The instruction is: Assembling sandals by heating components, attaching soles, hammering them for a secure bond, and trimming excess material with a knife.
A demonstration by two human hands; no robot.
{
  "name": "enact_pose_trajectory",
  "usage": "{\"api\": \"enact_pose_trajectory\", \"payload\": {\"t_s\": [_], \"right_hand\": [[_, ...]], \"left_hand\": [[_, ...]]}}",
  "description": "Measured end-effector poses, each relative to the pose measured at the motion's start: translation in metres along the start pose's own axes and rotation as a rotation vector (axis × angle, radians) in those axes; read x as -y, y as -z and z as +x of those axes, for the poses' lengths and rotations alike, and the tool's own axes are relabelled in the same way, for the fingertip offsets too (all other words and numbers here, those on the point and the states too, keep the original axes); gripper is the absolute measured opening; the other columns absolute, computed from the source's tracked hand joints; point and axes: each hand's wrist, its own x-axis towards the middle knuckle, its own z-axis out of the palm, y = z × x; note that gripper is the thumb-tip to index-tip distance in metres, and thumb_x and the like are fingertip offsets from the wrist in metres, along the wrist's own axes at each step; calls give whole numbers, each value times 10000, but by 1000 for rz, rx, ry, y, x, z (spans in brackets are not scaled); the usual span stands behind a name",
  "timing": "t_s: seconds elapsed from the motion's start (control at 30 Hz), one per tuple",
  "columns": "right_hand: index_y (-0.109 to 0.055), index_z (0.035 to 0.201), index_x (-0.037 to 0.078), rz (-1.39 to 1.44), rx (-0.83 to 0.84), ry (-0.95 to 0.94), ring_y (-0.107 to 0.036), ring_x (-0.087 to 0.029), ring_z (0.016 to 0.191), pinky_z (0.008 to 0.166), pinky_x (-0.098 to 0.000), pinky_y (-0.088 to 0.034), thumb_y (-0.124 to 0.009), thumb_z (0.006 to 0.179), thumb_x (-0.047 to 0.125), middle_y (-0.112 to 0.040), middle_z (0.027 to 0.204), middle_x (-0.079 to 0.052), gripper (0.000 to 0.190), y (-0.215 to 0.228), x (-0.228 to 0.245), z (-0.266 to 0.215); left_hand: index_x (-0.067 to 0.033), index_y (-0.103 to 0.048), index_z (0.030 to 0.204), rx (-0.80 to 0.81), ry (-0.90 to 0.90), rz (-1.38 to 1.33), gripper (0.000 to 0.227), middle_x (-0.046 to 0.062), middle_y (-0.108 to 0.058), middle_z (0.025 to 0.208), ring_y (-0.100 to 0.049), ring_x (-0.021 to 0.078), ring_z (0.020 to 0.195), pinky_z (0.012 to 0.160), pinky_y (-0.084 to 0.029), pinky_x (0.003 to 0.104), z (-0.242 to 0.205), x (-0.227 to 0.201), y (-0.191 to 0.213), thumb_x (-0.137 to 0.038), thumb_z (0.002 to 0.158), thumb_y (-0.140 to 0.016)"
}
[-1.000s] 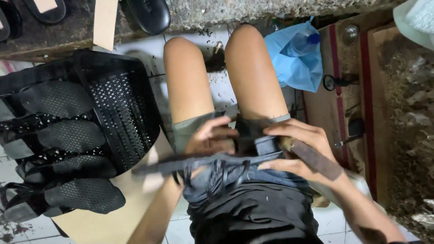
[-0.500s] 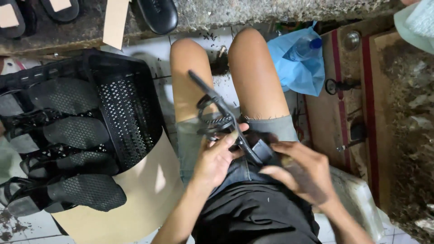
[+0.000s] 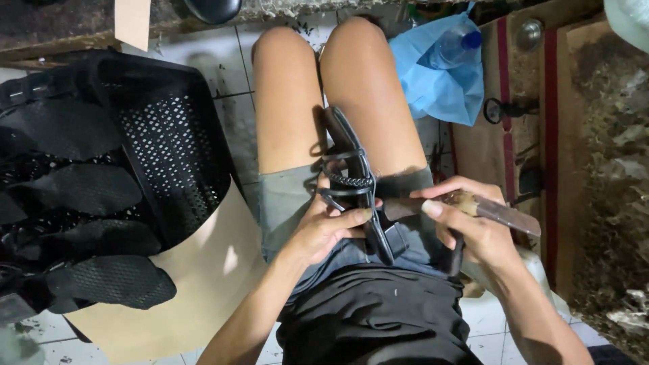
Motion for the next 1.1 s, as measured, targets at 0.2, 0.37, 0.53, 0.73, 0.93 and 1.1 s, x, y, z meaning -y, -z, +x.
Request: {"api": "enact_pose_trajectory", "payload": {"t_s": [0.2,0.37,0.53,0.73,0.93,1.1], "right_hand": [[-665,762,-14,-292,142,180,-547,-115,296,280,-198,-442,-693,610,63,-645,579,-138,172,10,-6,-1],[-662,730,24,-452,247,514,-680,-165,566,509,-266,-543,-699,599,71,-678,704,-93,144,5,7,4],[-655,709,26,-451,349,637,-684,-193,593,508,-264,-535,-678,619,97,-679,730,-96,117,-4,3,16],[-664,694,53,-520,343,791,-657,-184,549,514,-261,-524,-661,631,85,-682,740,-76,71,-9,-14,20],[-651,705,30,-490,316,710,-662,-226,582,507,-271,-513,-667,641,76,-680,753,-97,80,4,-21,16],[-680,745,52,-410,321,643,-679,-227,656,513,-286,-529,-656,657,98,-683,789,-104,102,2,-7,8]], "left_hand": [[-288,-157,1370,89,14,-49,851,213,-573,987,-630,267,781,603,-550,420,-9,-17,-9,31,730,-618],[-203,-275,1326,101,35,-154,739,246,-585,970,-634,310,773,590,-550,445,6,16,23,50,724,-620],[-83,-405,1225,48,45,-197,609,229,-595,949,-628,338,742,568,-534,515,3,5,18,110,692,-628],[7,-499,1105,-11,161,-142,478,154,-595,892,-623,282,705,560,-545,500,3,-9,10,60,666,-680],[32,-492,1050,-15,122,-130,440,132,-560,834,-617,255,664,529,-557,488,0,-15,4,86,657,-680],[46,-476,1095,131,-11,-90,632,166,-551,895,-631,260,693,576,-562,467,9,14,28,192,522,-699]]}}
